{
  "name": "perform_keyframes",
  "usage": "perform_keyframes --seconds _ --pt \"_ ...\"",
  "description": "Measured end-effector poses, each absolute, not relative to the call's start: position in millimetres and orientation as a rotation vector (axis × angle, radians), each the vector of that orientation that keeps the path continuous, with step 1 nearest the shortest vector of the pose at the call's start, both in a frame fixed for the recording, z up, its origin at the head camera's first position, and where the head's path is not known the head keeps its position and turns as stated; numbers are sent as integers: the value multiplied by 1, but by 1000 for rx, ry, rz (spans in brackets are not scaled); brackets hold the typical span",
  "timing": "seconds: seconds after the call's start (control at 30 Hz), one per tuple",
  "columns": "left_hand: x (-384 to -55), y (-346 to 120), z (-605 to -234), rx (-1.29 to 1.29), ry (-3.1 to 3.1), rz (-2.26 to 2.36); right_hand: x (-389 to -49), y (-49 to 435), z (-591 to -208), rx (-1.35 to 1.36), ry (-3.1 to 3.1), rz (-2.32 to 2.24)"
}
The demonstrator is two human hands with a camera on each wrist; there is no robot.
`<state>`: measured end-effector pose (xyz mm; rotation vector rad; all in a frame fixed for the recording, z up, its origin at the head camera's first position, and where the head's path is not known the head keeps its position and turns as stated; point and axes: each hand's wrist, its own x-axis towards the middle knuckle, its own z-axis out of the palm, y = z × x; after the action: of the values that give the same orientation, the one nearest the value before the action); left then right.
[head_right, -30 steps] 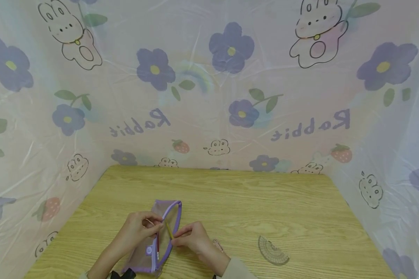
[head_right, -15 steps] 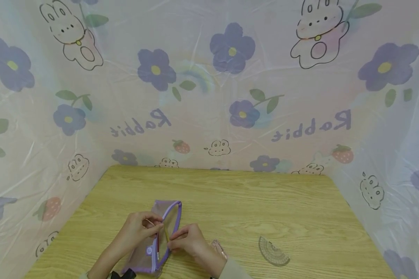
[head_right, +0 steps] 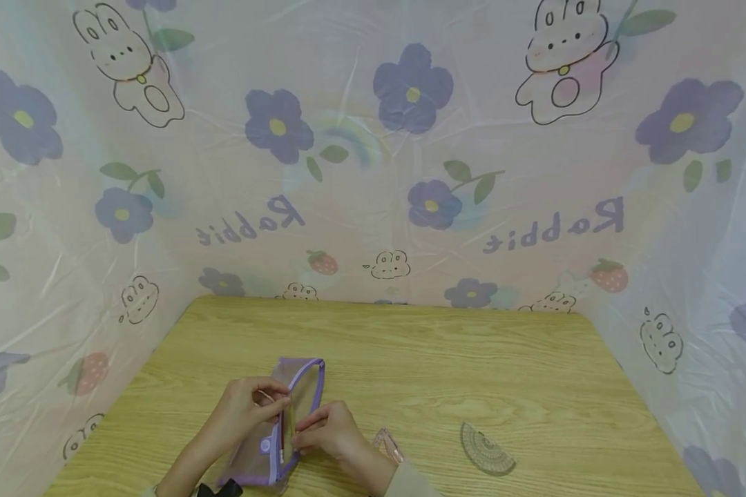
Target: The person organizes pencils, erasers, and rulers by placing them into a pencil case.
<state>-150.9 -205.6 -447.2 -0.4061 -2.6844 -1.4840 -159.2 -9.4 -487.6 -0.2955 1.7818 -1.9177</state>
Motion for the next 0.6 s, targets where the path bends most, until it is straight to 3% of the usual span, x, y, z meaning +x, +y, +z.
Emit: perform_keyframes --seconds 0.6 --pt "-149 -206 -446 -411 -2675 -1521 -156 -15 -481 -378 1711 -1945"
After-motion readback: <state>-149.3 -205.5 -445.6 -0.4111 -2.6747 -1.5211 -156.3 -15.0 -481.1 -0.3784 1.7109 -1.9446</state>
